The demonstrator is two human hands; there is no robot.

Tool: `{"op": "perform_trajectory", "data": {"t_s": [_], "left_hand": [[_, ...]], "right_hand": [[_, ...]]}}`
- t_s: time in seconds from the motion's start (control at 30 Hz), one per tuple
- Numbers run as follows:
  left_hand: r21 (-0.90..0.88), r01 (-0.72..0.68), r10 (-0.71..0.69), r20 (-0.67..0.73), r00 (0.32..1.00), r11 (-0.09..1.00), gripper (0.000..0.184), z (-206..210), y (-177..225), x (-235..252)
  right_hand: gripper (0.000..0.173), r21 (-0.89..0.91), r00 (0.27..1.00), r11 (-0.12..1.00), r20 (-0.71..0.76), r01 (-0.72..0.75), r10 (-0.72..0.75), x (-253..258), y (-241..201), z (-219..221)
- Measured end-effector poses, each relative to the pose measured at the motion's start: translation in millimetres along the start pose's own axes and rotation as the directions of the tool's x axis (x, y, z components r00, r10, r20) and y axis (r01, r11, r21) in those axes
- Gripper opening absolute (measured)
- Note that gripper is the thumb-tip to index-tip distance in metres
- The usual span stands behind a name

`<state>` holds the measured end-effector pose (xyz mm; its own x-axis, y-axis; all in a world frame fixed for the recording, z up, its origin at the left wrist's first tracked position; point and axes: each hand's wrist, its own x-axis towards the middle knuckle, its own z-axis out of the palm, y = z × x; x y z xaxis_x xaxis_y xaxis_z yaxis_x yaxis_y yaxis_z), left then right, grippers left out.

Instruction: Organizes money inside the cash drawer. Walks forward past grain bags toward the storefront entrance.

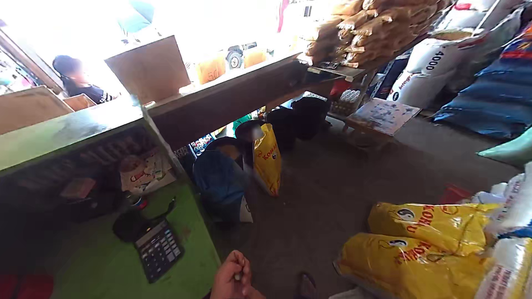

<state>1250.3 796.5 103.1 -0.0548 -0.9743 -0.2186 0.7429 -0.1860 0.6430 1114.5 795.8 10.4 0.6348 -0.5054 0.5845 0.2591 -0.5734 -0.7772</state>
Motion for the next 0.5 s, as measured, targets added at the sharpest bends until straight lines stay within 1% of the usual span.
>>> {"op": "perform_trajectory", "data": {"t_s": [0.03,0.07,0.1,0.13,0.17,0.2,0.23,0.27,0.3,0.33,0.37,0.4,0.43,0.47,0.5], "left_hand": [[0.139,-0.054,0.065,-0.077,0.995,0.989,0.028,17.2,-4.2,16.3],[0.256,-0.124,0.156,-0.109,0.982,0.959,0.030,31.7,-10.0,33.4],[0.340,-0.195,0.242,-0.103,0.965,0.920,0.030,45.3,-16.6,51.8],[0.399,-0.257,0.310,-0.072,0.948,0.880,0.029,59.6,-24.5,72.6],[0.463,-0.302,0.356,-0.033,0.934,0.833,0.027,75.4,-35.2,93.5],[0.563,-0.316,0.379,0.005,0.925,0.763,0.025,93.7,-47.3,112.5],[0.689,-0.304,0.383,0.042,0.923,0.658,0.022,115.6,-58.9,131.1],[0.810,-0.275,0.365,0.082,0.927,0.517,0.022,141.7,-69.4,149.7],[0.888,-0.250,0.334,0.118,0.935,0.386,0.027,172.9,-79.9,167.3],[0.921,-0.304,0.339,0.213,0.916,0.244,0.028,194.1,-95.5,186.7],[0.907,-0.407,0.377,0.342,0.861,0.106,0.026,202.8,-116.1,209.1],[0.858,-0.513,0.409,0.476,0.778,-0.023,0.022,201.2,-137.4,234.8],[0.805,-0.587,0.418,0.564,0.712,-0.085,0.019,204.2,-151.8,261.6],[0.775,-0.626,0.409,0.601,0.687,-0.087,0.018,212.2,-160.6,287.1],[0.765,-0.641,0.388,0.609,0.692,-0.057,0.017,222.0,-166.4,311.1]], "right_hand": [[0.035,0.191,0.990,0.975,-0.059,-0.117,0.130,10.9,2.4,-16.2],[0.032,0.437,0.937,0.850,-0.042,-0.294,0.346,21.6,-0.8,-38.0],[0.035,0.663,0.820,0.597,0.046,-0.452,0.570,34.2,-6.1,-64.7],[0.041,0.808,0.688,0.308,0.158,-0.503,0.709,44.6,-3.4,-94.1],[0.046,0.878,0.593,0.078,0.252,-0.473,0.765,50.8,4.6,-125.3],[0.051,0.904,0.569,-0.069,0.323,-0.422,0.756,52.6,13.4,-157.8],[0.057,0.919,0.587,-0.139,0.347,-0.370,0.731,54.2,18.7,-191.7],[0.060,0.934,0.592,-0.170,0.333,-0.315,0.733,58.5,18.0,-227.3],[0.064,0.946,0.569,-0.178,0.307,-0.272,0.763,65.1,11.3,-264.3],[0.063,0.958,0.538,-0.174,0.273,-0.228,0.798,67.0,9.5,-298.3],[0.059,0.968,0.499,-0.155,0.236,-0.198,0.834,63.6,13.5,-328.2],[0.055,0.974,0.428,-0.139,0.204,-0.179,0.880,59.0,21.3,-354.5],[0.052,0.978,0.328,-0.118,0.169,-0.169,0.929,59.1,28.5,-381.3],[0.048,0.981,0.227,-0.097,0.134,-0.168,0.965,59.4,38.0,-409.0],[0.041,0.982,0.131,-0.074,0.097,-0.172,0.987,57.1,51.7,-436.3]]}}
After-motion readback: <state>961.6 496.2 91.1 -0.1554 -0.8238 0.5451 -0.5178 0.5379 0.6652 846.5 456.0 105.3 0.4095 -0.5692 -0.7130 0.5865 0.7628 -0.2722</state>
